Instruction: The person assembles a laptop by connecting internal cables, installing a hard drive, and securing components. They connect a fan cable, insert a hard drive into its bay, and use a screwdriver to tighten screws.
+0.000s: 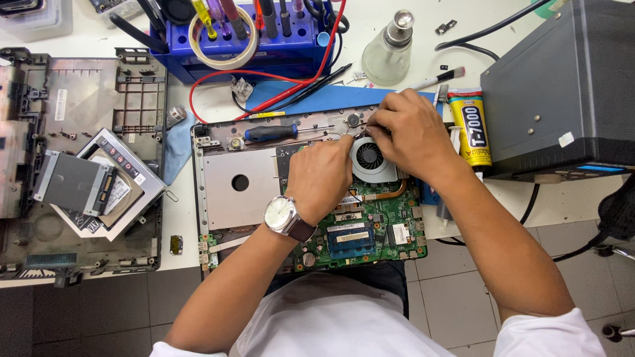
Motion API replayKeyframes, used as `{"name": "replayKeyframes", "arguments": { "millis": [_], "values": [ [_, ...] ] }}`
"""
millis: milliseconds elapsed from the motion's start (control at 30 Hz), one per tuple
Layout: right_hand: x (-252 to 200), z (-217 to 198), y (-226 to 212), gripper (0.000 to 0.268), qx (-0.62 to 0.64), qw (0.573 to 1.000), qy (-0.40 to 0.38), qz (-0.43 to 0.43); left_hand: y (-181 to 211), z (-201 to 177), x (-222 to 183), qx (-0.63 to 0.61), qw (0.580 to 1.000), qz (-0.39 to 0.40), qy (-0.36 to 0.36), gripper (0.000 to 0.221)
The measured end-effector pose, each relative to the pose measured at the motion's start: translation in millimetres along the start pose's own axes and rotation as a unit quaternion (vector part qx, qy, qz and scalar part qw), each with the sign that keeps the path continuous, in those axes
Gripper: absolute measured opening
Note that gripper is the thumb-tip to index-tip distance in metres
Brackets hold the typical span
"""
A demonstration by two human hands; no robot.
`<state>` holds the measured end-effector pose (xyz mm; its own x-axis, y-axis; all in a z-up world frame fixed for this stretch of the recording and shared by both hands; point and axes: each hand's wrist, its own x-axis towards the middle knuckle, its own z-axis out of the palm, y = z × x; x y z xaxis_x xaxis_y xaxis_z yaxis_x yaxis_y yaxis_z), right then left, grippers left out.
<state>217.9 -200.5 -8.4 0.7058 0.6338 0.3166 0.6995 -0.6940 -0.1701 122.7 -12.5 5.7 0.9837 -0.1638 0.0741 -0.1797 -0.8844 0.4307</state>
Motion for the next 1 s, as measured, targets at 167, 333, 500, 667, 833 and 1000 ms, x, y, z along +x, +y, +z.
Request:
{"name": "replayKeyframes", "arguments": {
  "millis": [167,333,500,667,833,1000],
  "values": [
    [0.5,-1.9,2.6,0.005,0.037,0.999,-0.02,0.018,-2.5,2.8,-0.2,0.006,1.0,-0.001,0.0,0.015],
    [3.8,-3.5,3.5,0.007,0.048,0.998,-0.042,0.013,-1.8,1.4,-2.4,0.025,1.0,-0.004,0.009,0.013],
    [7.2,-1.1,9.9,0.002,0.007,0.997,-0.073,-0.008,6.5,-14.8,-5.4,0.038,0.999,-0.014,-0.023,0.018],
    [7.9,-4.0,10.6,0.004,-0.006,0.997,-0.077,-0.021,0.0,-3.3,-3.3,0.026,0.999,-0.008,-0.027,0.018],
    [6.1,-2.8,11.7,0.007,-0.011,0.996,-0.083,-0.024,1.8,-13.9,-5.1,0.011,0.998,-0.02,-0.06,0.024],
    [2.0,-12.5,2.7,0.008,0.021,0.994,-0.107,0.003,-4.5,-6.5,-12.6,-0.001,1.0,0.022,-0.005,0.02]
  ]
}}
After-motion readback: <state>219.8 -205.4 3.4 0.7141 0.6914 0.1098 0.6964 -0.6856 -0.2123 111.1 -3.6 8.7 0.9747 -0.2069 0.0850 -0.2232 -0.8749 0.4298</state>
